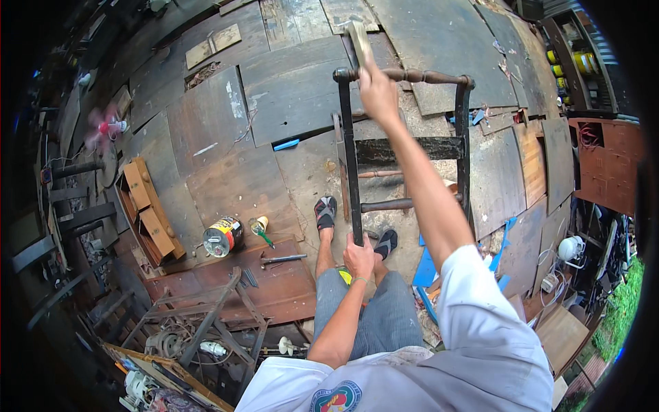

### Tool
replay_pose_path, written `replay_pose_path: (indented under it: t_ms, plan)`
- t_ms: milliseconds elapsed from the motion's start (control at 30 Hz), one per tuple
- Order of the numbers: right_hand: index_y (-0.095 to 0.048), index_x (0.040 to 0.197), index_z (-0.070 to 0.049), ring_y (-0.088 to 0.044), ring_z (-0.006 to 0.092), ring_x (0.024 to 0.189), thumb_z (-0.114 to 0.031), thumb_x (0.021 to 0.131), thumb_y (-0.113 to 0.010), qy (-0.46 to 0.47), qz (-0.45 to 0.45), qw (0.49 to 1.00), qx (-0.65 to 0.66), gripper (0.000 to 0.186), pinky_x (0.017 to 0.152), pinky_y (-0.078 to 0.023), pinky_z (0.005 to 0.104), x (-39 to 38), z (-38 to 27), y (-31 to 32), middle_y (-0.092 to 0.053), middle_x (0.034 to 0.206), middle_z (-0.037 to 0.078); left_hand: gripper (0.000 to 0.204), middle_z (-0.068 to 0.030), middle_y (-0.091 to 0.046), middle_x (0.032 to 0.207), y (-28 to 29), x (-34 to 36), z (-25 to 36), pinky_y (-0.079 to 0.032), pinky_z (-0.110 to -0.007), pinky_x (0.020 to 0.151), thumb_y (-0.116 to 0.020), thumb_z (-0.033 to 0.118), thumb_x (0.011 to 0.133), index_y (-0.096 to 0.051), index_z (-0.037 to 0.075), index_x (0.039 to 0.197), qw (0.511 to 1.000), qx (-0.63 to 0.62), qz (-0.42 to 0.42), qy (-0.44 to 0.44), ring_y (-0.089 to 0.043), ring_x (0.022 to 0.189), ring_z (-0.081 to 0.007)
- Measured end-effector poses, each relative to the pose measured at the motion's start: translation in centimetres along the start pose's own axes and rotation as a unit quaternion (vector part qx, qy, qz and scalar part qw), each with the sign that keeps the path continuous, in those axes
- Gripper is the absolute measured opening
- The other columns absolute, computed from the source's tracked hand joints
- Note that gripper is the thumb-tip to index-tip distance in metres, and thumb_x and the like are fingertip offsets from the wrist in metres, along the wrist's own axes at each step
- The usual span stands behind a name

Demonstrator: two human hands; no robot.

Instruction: Cleaning and painting a wooden chair frame using a brush and scraper.

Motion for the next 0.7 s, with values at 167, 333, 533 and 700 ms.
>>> replay_pose_path:
  t_ms: [167, 333, 533, 700]
  plan:
    - [-0.042, 0.14, -0.025, -0.052, 0.023, 0.046, -0.023, 0.095, -0.048, 0.18, 0.139, 0.971, -0.076, 0.045, 0.043, -0.043, 0.0389, -4.4, -0.2, 2.2, -0.059, 0.062, 0.016, 0.03, -0.0222, -0.066, 0.079, 0.7, 0.6, -1.5, -0.047, -0.051, 0.068, -0.06, 0.032, 0.087, -0.058, 0.004, 0.098, 1.0, 0.005, 0.001, 0.024, -0.063, 0.079, -0.0434]
    - [-0.048, 0.135, -0.024, -0.064, 0.0399, 0.071, -0.026, 0.094, -0.048, -0.01, -0.021, 0.985, -0.169, 0.041, 0.064, -0.052, 0.0479, 0.0, 5.5, 7.9, -0.065, 0.078, 0.02, 0.03, -0.0218, -0.066, 0.078, 0.5, -0.5, 0.1, -0.047, -0.051, 0.068, -0.06, 0.032, 0.087, -0.058, 0.004, 0.097, 1.0, 0.018, 0.004, 0.014, -0.063, 0.078, -0.0434]
    - [-0.05, 0.135, -0.028, -0.066, 0.0353, 0.091, -0.034, 0.096, -0.042, 0.094, 0.018, 0.958, -0.271, 0.04, 0.082, -0.05, 0.0464, 2.5, 0.7, 13.4, -0.067, 0.103, 0.021, 0.032, -0.0223, -0.066, 0.078, 0.5, 0.6, -1.4, -0.047, -0.052, 0.069, -0.058, 0.034, 0.087, -0.058, 0.005, 0.099, 0.999, 0.021, -0.003, 0.032, -0.063, 0.077, -0.0436]
    - [-0.052, 0.132, -0.027, -0.064, 0.0382, 0.091, -0.03, 0.094, -0.046, 0.087, -0.094, 0.921, -0.369, 0.039, 0.083, -0.051, 0.0463, 2.7, 2.6, 9.7, -0.065, 0.105, 0.021, 0.031, -0.0227, -0.067, 0.08, 0.2, -0.6, 0.5, -0.048, -0.05, 0.07, -0.057, 0.035, 0.087, -0.058, 0.006, 0.1, 0.998, -0.009, -0.051, 0.04, -0.063, 0.077, -0.0436]
Point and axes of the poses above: each hand's wrist, its own x-axis towards the middle knuckle, its own y-axis out of the back of the hand, z = x × y, the point moved 8 cm from there along x, towards the middle knuckle
